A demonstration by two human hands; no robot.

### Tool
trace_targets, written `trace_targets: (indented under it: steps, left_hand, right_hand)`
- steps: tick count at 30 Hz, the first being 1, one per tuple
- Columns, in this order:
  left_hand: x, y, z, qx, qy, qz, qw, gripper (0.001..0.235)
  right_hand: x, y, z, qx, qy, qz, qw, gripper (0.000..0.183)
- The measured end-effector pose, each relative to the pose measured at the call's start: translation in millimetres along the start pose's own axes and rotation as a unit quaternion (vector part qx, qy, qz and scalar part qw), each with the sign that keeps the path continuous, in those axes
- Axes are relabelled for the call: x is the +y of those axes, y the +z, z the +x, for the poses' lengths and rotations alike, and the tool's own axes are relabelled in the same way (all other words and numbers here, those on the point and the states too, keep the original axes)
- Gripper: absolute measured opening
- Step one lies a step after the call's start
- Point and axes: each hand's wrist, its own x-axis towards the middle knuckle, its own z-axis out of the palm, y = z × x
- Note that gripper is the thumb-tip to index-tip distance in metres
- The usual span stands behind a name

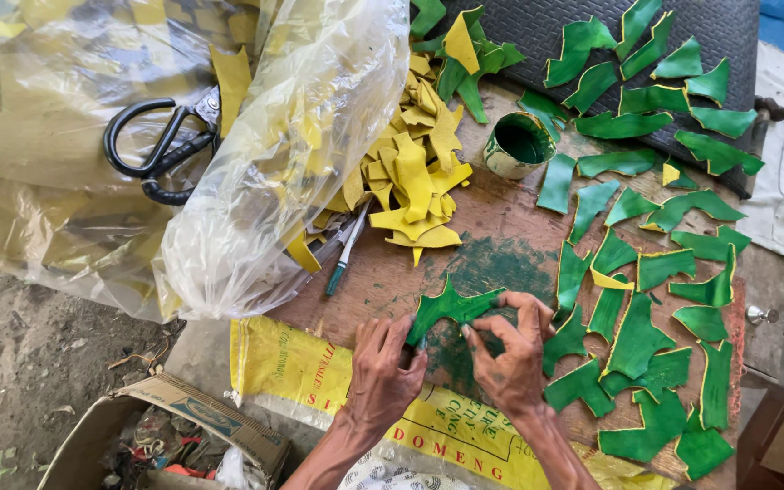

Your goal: The person paints the edges of yellow, leaf-shaped cutouts green using a small brush. They pick up each piece from a pile, apply the paint to the perimeter, and place the finished item onto a separate pile of green pieces.

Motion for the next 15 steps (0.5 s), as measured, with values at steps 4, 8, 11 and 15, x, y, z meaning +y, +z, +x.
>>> trace_targets:
  steps: [4, 8, 11, 15]
  left_hand:
    - [-1, 1, -2, -0.004, -0.006, -0.001, 1.000, 0.050]
    - [-3, 2, -1, 0.002, -0.003, 0.002, 1.000, 0.049]
    - [-2, 2, -1, 0.001, -0.003, 0.002, 1.000, 0.051]
    - [-2, 2, 1, -0.002, -0.003, -0.002, 1.000, 0.052]
  right_hand:
    - [15, -2, 24, 0.064, 0.040, -0.065, 0.995, 0.017]
    - [1, 4, 10, 0.035, 0.035, -0.010, 0.999, 0.017]
    - [3, 16, 13, 0.021, -0.017, -0.036, 0.999, 0.022]
    - [19, 5, 34, 0.076, 0.060, -0.051, 0.994, 0.020]
